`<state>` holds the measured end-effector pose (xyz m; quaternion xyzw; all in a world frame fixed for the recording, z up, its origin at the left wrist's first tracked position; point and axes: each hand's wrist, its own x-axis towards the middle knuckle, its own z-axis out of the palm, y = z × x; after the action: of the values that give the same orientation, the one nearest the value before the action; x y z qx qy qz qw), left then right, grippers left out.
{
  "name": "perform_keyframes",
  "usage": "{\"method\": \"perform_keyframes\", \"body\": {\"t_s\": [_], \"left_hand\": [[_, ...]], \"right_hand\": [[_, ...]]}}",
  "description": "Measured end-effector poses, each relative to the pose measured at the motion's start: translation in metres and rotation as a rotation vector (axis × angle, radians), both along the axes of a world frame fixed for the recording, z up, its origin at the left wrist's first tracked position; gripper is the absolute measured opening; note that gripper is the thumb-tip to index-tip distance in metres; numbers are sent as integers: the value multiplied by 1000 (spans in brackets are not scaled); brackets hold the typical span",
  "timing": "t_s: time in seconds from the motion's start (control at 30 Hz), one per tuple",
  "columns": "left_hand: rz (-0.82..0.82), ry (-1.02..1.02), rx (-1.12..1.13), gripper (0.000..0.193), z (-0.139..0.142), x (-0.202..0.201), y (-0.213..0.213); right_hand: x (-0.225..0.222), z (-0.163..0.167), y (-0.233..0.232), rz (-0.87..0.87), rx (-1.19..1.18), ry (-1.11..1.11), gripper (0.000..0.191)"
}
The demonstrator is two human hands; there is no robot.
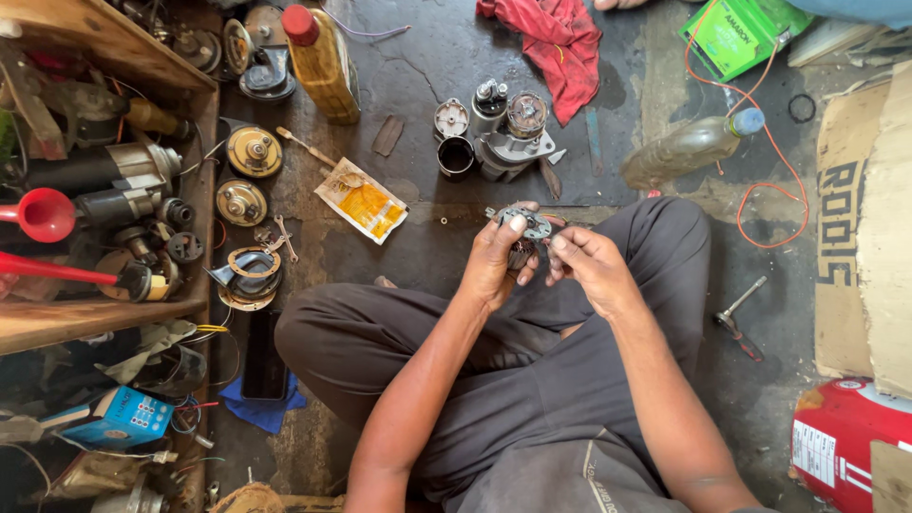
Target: The person disassembles a small electric motor, cleans the rotor and stator components with a cloth, and reassembles the motor by inserting the rotor into the housing and attaching the end cap.
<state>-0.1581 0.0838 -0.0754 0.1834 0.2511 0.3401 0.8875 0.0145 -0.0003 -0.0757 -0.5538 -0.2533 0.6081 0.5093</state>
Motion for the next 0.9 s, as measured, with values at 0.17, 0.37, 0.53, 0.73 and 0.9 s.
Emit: {"method": "perform_keyframes", "body": {"t_s": [0.17,0.37,0.53,0.73,0.9], "left_hand": [[-33,-5,-17,45,6,0,-1],[6,38,-1,46,8,3,-1],[50,55,-20,48,5,5,-1],[110,94,-16,49,-8,5,-2],[153,139,-58,47,-14,4,2]], "right_hand": [[-5,9,1,-106,36,0,21],[-23,34,-2,-205,360,-681,12],[-43,59,-9,-145,532,-990,11],[-53,64,-17,103,528,-913,10],[-57,53,-34,83,461,-736,14]]}}
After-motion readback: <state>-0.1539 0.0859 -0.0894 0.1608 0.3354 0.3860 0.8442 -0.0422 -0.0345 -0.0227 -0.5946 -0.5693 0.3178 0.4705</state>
